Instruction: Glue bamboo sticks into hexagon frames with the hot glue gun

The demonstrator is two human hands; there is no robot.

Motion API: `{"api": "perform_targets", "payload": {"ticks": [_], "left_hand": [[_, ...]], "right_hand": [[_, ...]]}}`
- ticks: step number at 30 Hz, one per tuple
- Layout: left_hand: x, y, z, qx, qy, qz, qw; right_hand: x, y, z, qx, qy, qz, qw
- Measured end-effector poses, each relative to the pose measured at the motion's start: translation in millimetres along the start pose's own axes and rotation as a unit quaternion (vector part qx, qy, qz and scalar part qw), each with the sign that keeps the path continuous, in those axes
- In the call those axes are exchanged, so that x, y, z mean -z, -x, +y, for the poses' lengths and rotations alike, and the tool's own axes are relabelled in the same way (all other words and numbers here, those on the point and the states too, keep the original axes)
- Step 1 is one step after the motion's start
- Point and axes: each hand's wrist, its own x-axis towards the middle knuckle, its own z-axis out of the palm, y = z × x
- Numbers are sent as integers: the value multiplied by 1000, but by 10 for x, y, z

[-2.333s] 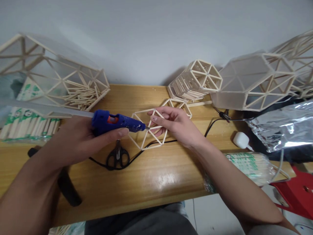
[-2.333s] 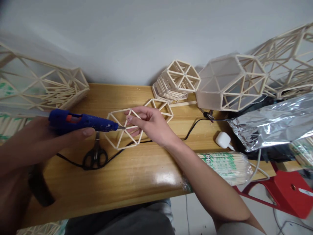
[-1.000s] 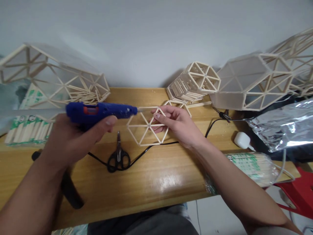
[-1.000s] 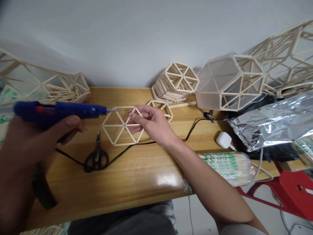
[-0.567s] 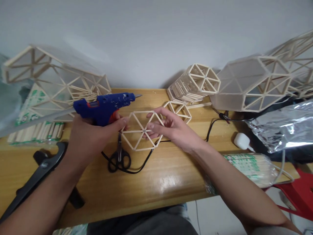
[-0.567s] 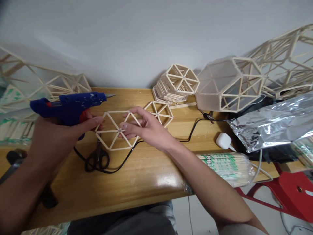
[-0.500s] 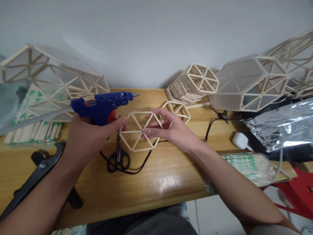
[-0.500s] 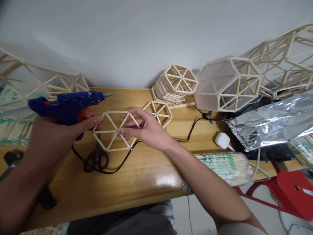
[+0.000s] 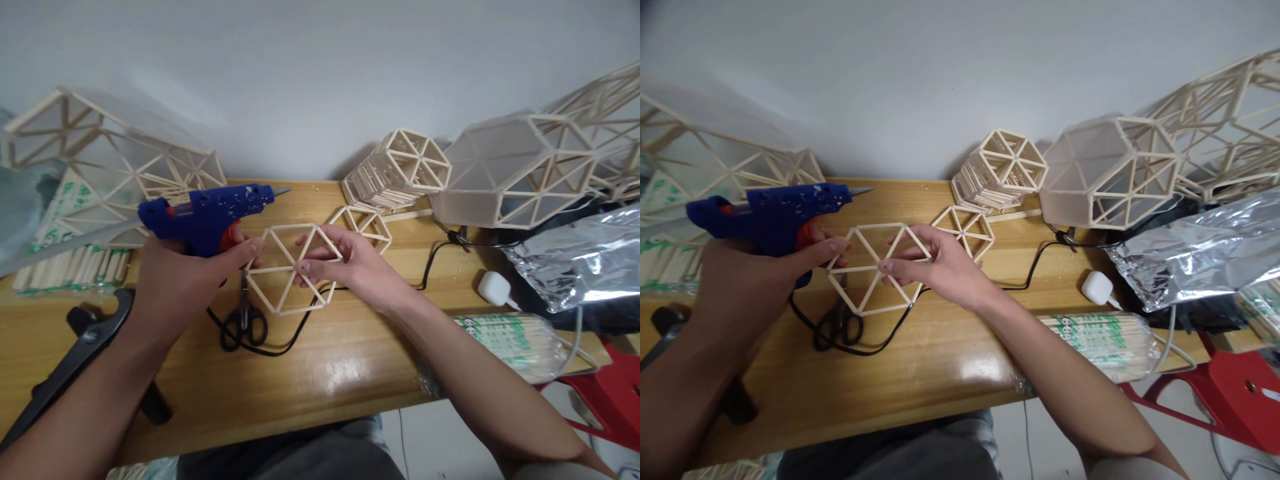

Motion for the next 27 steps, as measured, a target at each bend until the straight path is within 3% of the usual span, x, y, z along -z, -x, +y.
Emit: {"api": "perform_targets", "payload": {"ticks": [15, 27], "left_hand": [[37, -32, -1, -20, -3, -6, 1000], [-5, 37, 22, -13, 15, -19, 1000]], "right_hand": [[17, -15, 31, 35, 10, -11, 999], [3, -8, 40, 24, 29, 25, 999]]}}
